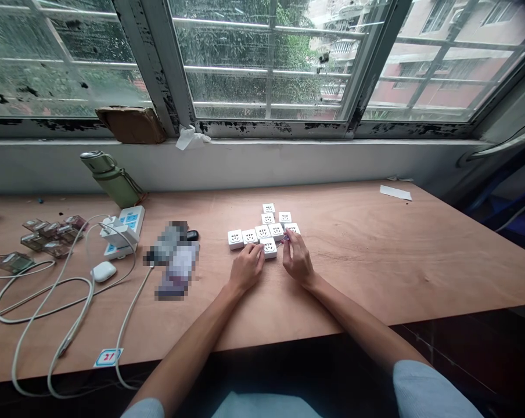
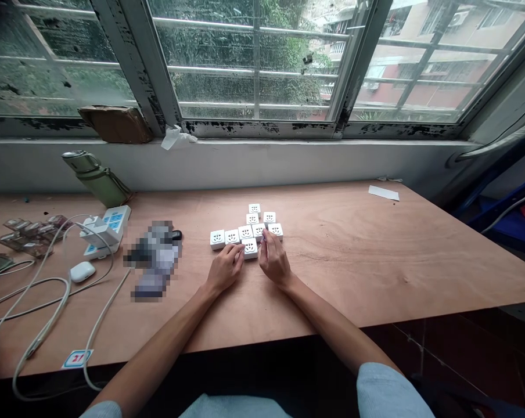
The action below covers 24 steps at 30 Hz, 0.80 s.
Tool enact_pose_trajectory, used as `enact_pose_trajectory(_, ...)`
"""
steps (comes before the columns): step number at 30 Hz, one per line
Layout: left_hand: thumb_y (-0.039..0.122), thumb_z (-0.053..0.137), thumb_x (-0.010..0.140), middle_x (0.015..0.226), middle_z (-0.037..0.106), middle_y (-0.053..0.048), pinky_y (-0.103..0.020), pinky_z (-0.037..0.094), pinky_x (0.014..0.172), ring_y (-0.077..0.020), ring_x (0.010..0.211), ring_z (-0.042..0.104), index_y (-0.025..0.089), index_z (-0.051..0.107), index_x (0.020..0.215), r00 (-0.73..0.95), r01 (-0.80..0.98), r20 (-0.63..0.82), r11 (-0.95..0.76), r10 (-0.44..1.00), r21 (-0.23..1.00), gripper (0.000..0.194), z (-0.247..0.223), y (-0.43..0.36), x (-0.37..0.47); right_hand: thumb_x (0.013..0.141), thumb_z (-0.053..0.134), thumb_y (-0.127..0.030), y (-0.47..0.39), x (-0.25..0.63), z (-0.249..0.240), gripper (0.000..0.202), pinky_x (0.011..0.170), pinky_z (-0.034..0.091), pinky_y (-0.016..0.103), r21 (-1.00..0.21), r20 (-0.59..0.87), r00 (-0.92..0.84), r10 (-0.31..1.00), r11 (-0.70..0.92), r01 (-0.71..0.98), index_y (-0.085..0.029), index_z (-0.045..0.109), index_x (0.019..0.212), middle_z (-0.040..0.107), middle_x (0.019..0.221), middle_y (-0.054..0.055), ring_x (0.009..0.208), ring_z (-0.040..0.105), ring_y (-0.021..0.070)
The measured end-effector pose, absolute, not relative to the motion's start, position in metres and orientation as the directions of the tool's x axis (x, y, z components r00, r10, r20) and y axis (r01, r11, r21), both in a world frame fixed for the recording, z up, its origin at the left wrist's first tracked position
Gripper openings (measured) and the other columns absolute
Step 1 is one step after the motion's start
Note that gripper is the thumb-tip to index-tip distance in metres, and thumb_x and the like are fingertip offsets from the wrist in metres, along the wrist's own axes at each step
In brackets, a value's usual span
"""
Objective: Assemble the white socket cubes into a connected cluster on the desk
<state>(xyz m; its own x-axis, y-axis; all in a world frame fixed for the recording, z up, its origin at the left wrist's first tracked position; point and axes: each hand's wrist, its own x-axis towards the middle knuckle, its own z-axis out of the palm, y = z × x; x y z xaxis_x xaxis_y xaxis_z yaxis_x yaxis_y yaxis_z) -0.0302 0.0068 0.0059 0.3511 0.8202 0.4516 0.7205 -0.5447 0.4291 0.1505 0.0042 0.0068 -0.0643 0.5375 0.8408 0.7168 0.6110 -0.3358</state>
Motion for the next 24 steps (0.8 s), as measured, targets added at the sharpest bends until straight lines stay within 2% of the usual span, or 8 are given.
enact_pose_trajectory(5, 0.026, 0.043, 0.097, 0.105, 0.061, -0.006, -0.027, 0.052, 0.072, -0.0165, 0.086, 0.063, 0.022, 0.058, 0.118, 0.351, 0.717, 0.439, -0.539, 0.827, 0.442, 0.026, 0.005, 0.007, -0.030, 0.096, 0.040, -0.015, 0.018, 0.147, 0.008, 0.051, 0.092, 0.056, 0.041, -0.339, 0.812, -0.131, 0.569, 0.642, 0.688, -0.020, 0.031, 0.146, 0.063, 0.116, 0.014, 0.107, 0.062, 0.0229)
enact_pose_trajectory(10, 0.027, 0.043, 0.097, 0.107, 0.062, -0.007, -0.027, 0.052, 0.071, -0.0163, 0.084, 0.064, 0.022, 0.057, 0.117, 0.343, 0.708, 0.435, -0.533, 0.833, 0.463, 0.025, 0.004, 0.006, -0.030, 0.096, 0.038, -0.016, 0.026, 0.143, 0.006, 0.052, 0.088, 0.058, 0.039, -0.340, 0.783, -0.189, 0.593, 0.663, 0.667, -0.020, 0.027, 0.147, 0.062, 0.122, 0.013, 0.108, 0.064, 0.0226)
enact_pose_trajectory(14, 0.028, 0.042, 0.098, 0.107, 0.062, -0.007, -0.027, 0.052, 0.071, -0.0162, 0.084, 0.064, 0.022, 0.057, 0.117, 0.339, 0.702, 0.432, -0.531, 0.836, 0.474, 0.025, 0.004, 0.006, -0.030, 0.097, 0.038, -0.018, 0.027, 0.145, 0.003, 0.049, 0.080, 0.060, 0.037, -0.357, 0.778, -0.163, 0.607, 0.641, 0.679, -0.020, 0.028, 0.145, 0.064, 0.118, 0.014, 0.099, 0.067, 0.0216)
enact_pose_trajectory(16, 0.028, 0.042, 0.098, 0.107, 0.063, -0.007, -0.027, 0.052, 0.072, -0.0165, 0.085, 0.064, 0.022, 0.057, 0.118, 0.338, 0.701, 0.430, -0.529, 0.837, 0.478, 0.026, 0.004, 0.006, -0.030, 0.098, 0.038, -0.019, 0.027, 0.147, 0.003, 0.049, 0.078, 0.061, 0.037, -0.352, 0.806, -0.107, 0.582, 0.616, 0.705, -0.020, 0.027, 0.145, 0.065, 0.115, 0.014, 0.097, 0.067, 0.0215)
enact_pose_trajectory(20, 0.028, 0.042, 0.097, 0.106, 0.063, -0.007, -0.028, 0.052, 0.073, -0.0172, 0.086, 0.064, 0.022, 0.056, 0.119, 0.341, 0.702, 0.425, -0.528, 0.838, 0.478, 0.026, 0.005, 0.006, -0.030, 0.097, 0.042, -0.018, 0.024, 0.148, 0.002, 0.053, 0.080, 0.061, 0.039, -0.325, 0.903, 0.029, 0.429, 0.637, 0.699, -0.023, 0.022, 0.145, 0.065, 0.109, 0.012, 0.094, 0.068, 0.0201)
enact_pose_trajectory(24, 0.028, 0.042, 0.098, 0.107, 0.063, -0.007, -0.028, 0.052, 0.074, -0.0174, 0.088, 0.064, 0.022, 0.056, 0.120, 0.341, 0.705, 0.426, -0.528, 0.838, 0.474, 0.027, 0.004, 0.006, -0.030, 0.097, 0.043, -0.017, 0.018, 0.142, 0.001, 0.053, 0.080, 0.061, 0.036, -0.323, 0.910, 0.005, 0.414, 0.703, 0.633, -0.023, 0.023, 0.145, 0.066, 0.106, 0.010, 0.097, 0.068, 0.0196)
